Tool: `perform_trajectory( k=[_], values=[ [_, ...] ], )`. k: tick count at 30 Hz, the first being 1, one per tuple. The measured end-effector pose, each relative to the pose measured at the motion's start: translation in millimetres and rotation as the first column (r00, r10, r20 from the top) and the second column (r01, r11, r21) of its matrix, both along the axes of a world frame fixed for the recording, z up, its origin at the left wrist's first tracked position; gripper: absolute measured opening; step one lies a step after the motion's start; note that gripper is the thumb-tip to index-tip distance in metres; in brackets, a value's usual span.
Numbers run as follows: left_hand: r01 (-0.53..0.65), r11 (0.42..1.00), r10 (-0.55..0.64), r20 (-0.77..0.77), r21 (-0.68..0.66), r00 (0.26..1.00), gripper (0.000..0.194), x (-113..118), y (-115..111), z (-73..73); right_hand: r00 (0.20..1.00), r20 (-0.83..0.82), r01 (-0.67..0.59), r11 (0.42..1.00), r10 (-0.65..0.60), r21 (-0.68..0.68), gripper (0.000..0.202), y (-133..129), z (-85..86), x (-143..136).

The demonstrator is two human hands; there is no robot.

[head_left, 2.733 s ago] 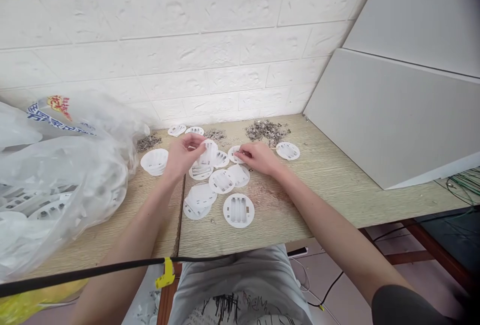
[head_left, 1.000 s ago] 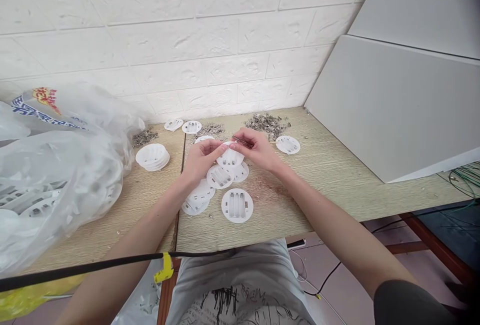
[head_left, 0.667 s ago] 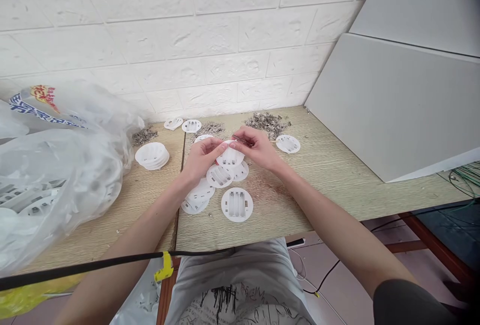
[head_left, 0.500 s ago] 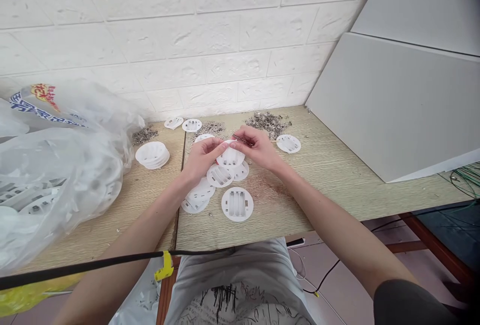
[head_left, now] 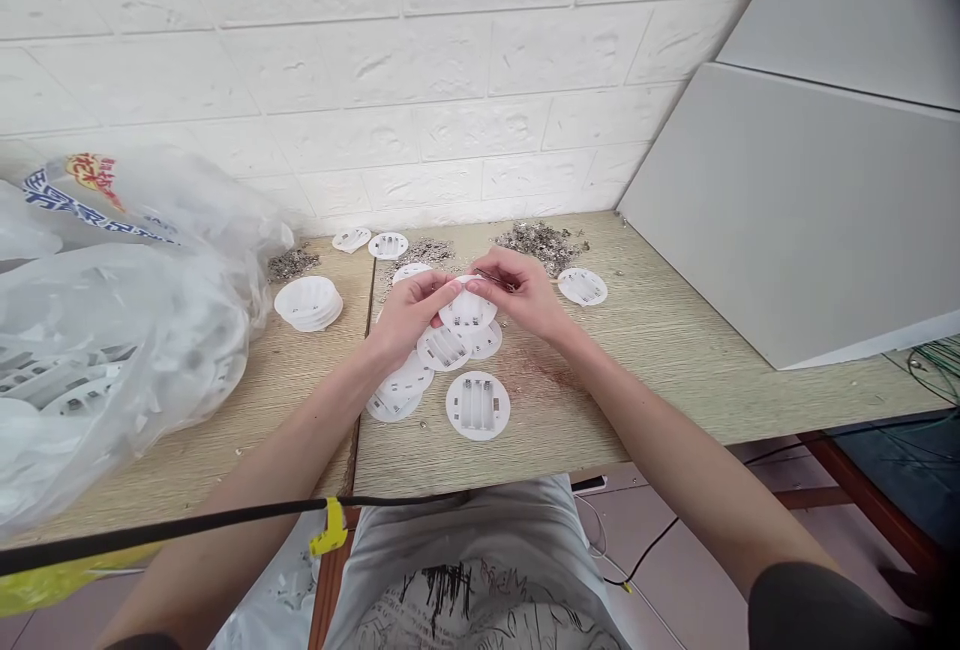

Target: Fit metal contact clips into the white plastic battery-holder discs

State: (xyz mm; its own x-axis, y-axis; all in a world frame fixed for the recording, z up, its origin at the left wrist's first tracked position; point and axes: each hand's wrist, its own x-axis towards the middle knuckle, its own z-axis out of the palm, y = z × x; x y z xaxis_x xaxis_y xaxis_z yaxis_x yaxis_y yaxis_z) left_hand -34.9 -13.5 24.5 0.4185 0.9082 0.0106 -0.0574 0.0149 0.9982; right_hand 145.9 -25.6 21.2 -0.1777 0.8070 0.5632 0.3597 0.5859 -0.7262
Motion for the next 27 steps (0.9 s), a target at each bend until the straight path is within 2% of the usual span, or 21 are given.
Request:
perform_trajectory(
  k=[4, 11, 17, 19, 23, 27],
  values=[
    [-0.028, 0.999, 0.029, -0.027, 0.036, 0.999, 0.034, 3, -3, -0.2, 1.000, -0.003, 0.006, 0.999, -0.006, -0.043, 0.035, 2, -2.8, 2],
    [-0.086, 0.989, 0.094, -0.068, 0.119, 0.993, 0.036, 2, -2, -2.1, 0.994, 0.107, 0.008, 1.000, -0.005, -0.024, 0.033, 3, -4.7, 3],
    [-0.101, 0.979, 0.121, -0.103, 0.179, 0.987, 0.029, 2, -4, 0.7, 1.000, -0.007, 0.014, 0.991, -0.015, -0.136, 0.034, 9, -8.2, 7],
    [-0.111, 0.976, 0.135, -0.120, 0.186, 0.983, 0.026, 2, -4, 1.2, 0.995, -0.088, 0.040, 0.982, -0.056, -0.183, 0.037, 13, -8.5, 13],
    [-0.112, 0.971, 0.151, -0.180, 0.212, 0.972, 0.017, 1, -3, 1.2, 0.950, -0.224, 0.162, 0.957, -0.217, -0.240, 0.037, 21, -4.1, 36],
    [-0.118, 0.965, 0.167, -0.207, 0.232, 0.964, 0.013, 1, -3, 1.0, 0.887, -0.231, 0.324, 0.895, -0.400, -0.306, 0.031, 25, 2.4, 70]
  ],
)
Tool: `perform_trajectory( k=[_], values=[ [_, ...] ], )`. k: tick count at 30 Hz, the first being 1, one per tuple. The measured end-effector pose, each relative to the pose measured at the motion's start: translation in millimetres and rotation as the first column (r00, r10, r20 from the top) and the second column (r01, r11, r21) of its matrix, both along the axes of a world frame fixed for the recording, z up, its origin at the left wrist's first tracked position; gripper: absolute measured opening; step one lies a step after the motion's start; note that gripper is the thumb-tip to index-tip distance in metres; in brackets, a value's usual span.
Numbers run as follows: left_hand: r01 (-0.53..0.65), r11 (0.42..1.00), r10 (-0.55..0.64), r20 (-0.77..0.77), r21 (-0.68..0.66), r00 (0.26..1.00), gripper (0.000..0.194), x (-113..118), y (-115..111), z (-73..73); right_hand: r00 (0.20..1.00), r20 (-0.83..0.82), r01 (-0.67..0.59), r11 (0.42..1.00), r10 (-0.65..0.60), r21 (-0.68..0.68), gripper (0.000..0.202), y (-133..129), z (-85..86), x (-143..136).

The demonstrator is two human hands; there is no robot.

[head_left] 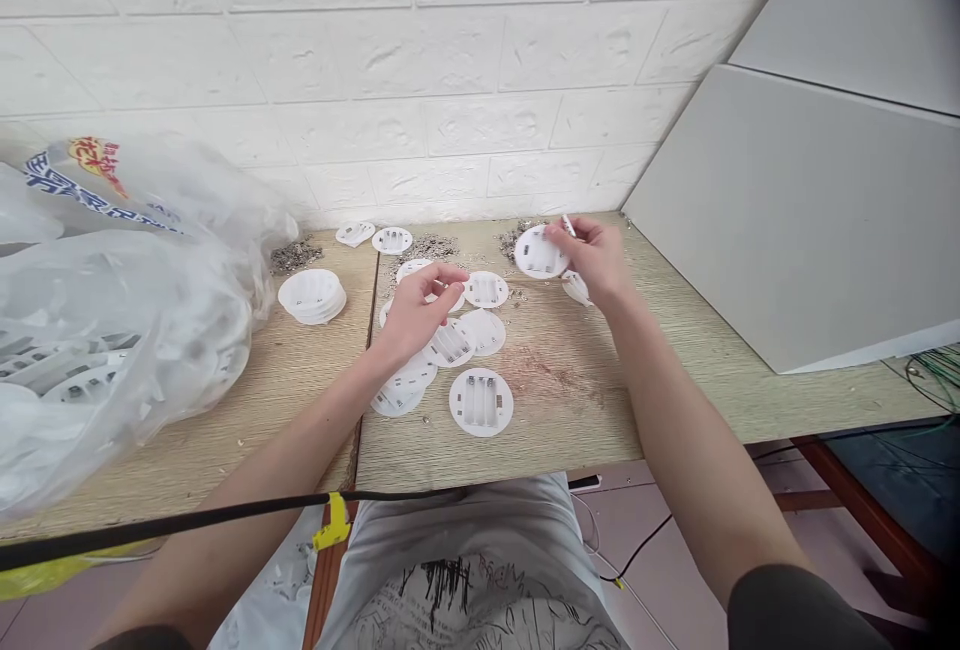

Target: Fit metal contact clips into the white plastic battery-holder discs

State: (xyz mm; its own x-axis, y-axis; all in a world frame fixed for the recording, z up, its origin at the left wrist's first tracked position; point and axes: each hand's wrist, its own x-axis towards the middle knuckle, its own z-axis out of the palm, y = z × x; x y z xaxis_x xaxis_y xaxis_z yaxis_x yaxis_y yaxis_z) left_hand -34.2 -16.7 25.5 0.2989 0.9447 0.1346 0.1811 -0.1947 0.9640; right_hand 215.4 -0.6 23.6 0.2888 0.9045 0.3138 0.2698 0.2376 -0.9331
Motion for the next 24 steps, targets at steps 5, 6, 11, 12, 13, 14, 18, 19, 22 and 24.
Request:
perform_trajectory(
  k=[5, 6, 11, 12, 13, 14, 18, 19, 22, 24],
  values=[
    [0.002, 1.000, -0.002, 0.008, -0.005, 1.000, 0.013, 0, -1, 1.0, 0.995, -0.073, 0.056, 0.986, -0.068, -0.158, 0.032, -6, 3.1, 43],
    [0.001, 1.000, -0.001, 0.011, -0.006, 1.000, 0.013, 1, -1, 1.2, 0.997, -0.062, 0.033, 0.979, -0.046, -0.201, 0.033, -8, 2.9, 50],
    [0.005, 1.000, -0.004, 0.039, -0.005, 0.999, 0.011, 1, -1, 1.5, 0.999, 0.048, -0.004, 0.933, 0.023, -0.359, 0.035, -13, -4.1, 79],
    [0.006, 1.000, -0.005, 0.040, -0.005, 0.999, 0.011, 1, -1, 1.3, 0.998, 0.058, -0.003, 0.933, 0.026, -0.361, 0.037, -12, -6.4, 83],
    [0.008, 1.000, -0.008, 0.037, -0.006, 0.999, 0.012, 1, -1, 1.1, 0.997, 0.065, -0.008, 0.934, 0.034, -0.358, 0.038, -12, -8.6, 85],
    [0.011, 1.000, -0.011, 0.031, -0.006, 0.999, 0.012, 1, -1, 0.9, 0.997, 0.069, -0.017, 0.934, 0.044, -0.356, 0.039, -11, -10.6, 87],
    [0.022, 1.000, -0.022, -0.006, -0.002, 1.000, 0.015, -1, -1, 1.8, 0.990, 0.115, -0.027, 0.909, 0.082, -0.415, 0.040, -11, -12.8, 89],
    [0.026, 1.000, -0.026, -0.014, -0.003, 1.000, 0.015, -1, -1, 2.3, 0.987, 0.134, -0.016, 0.899, 0.084, -0.438, 0.039, -12, -11.8, 89],
    [0.039, 0.999, -0.040, -0.034, -0.007, 0.999, 0.016, -2, -2, 3.8, 0.979, 0.180, 0.006, 0.874, 0.094, -0.486, 0.035, -16, -7.6, 86],
    [0.043, 0.999, -0.043, -0.039, -0.009, 0.998, 0.016, -1, -2, 4.2, 0.975, 0.191, 0.002, 0.864, 0.109, -0.503, 0.034, -17, -5.5, 83]
  ],
)
